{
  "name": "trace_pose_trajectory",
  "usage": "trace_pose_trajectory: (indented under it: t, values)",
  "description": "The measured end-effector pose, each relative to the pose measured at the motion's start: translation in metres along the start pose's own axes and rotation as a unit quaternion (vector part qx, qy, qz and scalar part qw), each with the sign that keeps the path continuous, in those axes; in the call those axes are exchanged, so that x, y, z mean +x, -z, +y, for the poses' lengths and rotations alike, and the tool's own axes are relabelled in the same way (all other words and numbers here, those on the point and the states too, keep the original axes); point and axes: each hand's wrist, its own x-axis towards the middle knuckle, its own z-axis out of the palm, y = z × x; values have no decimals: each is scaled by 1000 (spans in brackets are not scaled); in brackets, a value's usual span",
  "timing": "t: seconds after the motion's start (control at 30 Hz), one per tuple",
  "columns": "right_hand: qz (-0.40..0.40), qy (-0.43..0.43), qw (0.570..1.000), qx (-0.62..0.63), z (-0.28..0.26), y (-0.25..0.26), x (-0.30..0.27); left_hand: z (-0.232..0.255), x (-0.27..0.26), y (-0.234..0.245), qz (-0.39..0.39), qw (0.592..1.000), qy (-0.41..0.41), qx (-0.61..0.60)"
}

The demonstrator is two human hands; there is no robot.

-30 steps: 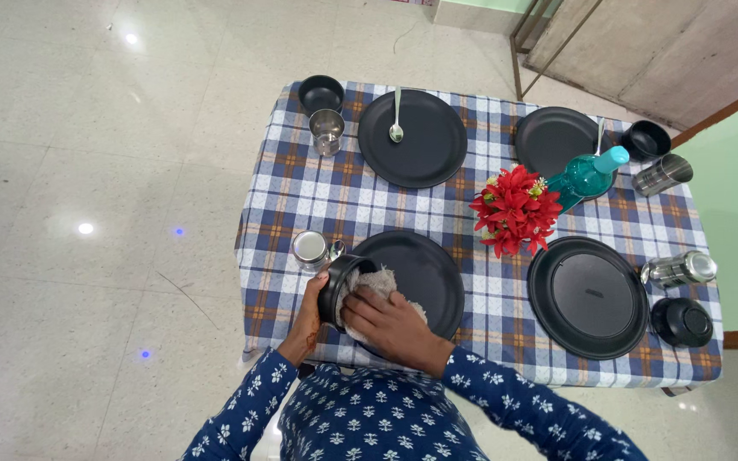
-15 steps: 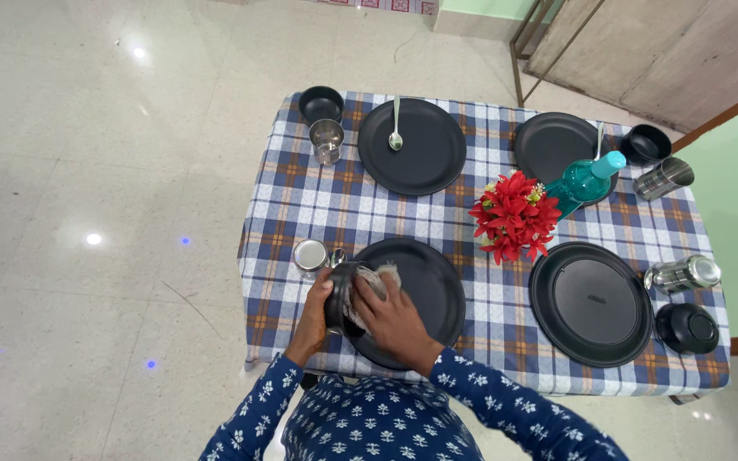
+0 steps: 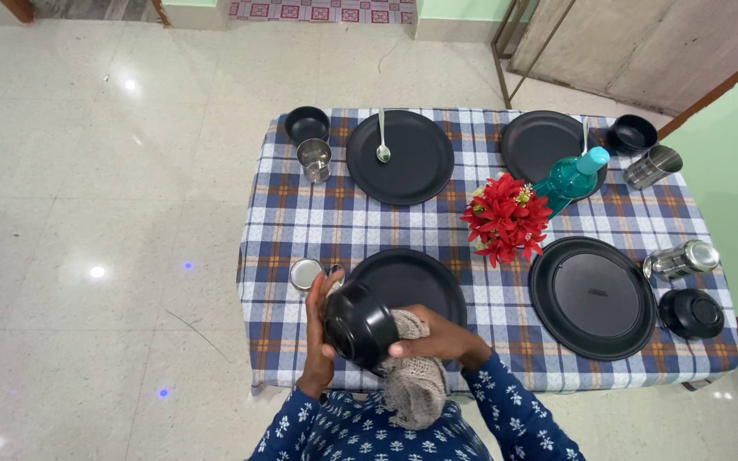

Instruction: The person wipes several plates, bowls, a spoon, and a metal cup with a cloth.

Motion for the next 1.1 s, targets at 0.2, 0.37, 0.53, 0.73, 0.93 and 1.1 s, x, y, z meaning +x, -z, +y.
trace_pose_trajectory:
  t: [0.2, 0.37, 0.53, 0.73, 0.93, 1.1]
  values:
    - [214, -35, 975, -38, -8, 21, -3, -43, 2, 11, 92, 956, 229, -155]
    - [450, 57, 861, -230, -4, -17, 14, -52, -5, -8, 200, 953, 204, -105]
    - [339, 217, 694, -598, -6, -66, 22, -11, 4, -26, 224, 946, 176, -154]
    - [384, 290, 564, -671, -20, -68, 48, 8, 5, -50, 214, 938, 159, -222]
    - [508, 322, 728, -329, -34, -56, 50, -8, -12, -43, 147, 986, -26, -71]
    - [372, 212, 807, 407, 26, -11, 40, -35, -23, -49, 152, 979, -31, -130]
